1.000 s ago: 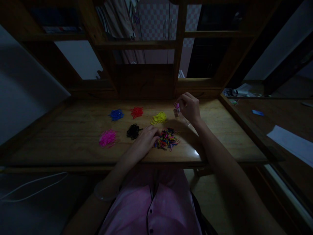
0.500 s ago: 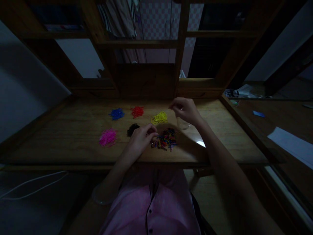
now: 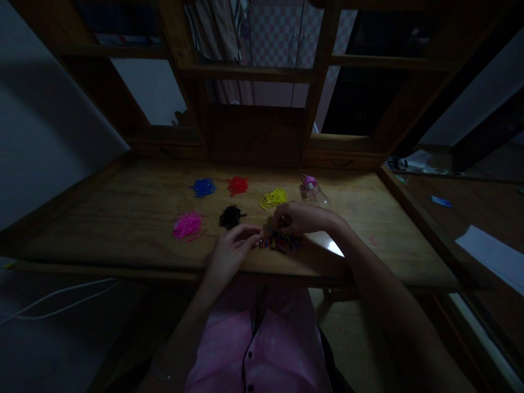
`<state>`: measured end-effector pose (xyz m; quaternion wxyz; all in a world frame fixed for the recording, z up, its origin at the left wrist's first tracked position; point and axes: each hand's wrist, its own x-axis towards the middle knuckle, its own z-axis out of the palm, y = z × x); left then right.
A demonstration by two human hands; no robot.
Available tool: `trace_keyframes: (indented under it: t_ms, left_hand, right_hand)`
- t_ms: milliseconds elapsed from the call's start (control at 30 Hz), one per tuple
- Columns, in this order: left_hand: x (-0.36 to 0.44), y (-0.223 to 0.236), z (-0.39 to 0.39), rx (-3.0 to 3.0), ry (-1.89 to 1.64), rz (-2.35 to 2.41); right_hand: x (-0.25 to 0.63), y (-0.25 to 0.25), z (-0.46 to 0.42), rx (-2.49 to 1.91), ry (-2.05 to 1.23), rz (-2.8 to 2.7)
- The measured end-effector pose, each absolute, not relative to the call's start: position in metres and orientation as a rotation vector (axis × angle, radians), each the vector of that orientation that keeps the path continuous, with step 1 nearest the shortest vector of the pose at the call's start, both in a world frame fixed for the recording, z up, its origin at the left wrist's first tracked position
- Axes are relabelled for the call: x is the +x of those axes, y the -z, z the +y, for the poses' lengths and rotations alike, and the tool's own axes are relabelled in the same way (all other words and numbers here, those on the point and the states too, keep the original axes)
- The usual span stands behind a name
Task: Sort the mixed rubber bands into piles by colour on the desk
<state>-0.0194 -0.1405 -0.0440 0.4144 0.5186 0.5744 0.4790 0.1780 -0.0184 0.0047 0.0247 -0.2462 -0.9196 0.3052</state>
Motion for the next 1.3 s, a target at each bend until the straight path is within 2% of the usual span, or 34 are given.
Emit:
trace_keyframes:
  t_ms: [400,600,933,1167,1300]
  left_hand:
    - [-0.022,0.043,-0.14,1.072,-1.274,1.372]
    - [-0.022,0.045,-0.138,1.051,-1.296,1.352]
    - [-0.023,0.048,-0.139,1.06,-1.322,1.352]
    - [-0.025,0.048,-0.137,1.067,-1.315,1.347]
    - [-0.023,0.046,-0.138,1.004,-1.348,1.305]
  right_hand:
    - [0.191,-0.023,-0.012,-0.756,-0.974,-2.732]
    - [0.187,-0.007,-0.009,-0.678,-1.089,-2.797]
    - [0.179,-0.008,-0.017,-0.677,-0.945,-2.811]
    - [0.183,-0.012,-0.014,-0.622,-1.116,-2.687]
    - [0.176,-0.01,-0.018,-0.57,-1.371,-2.472]
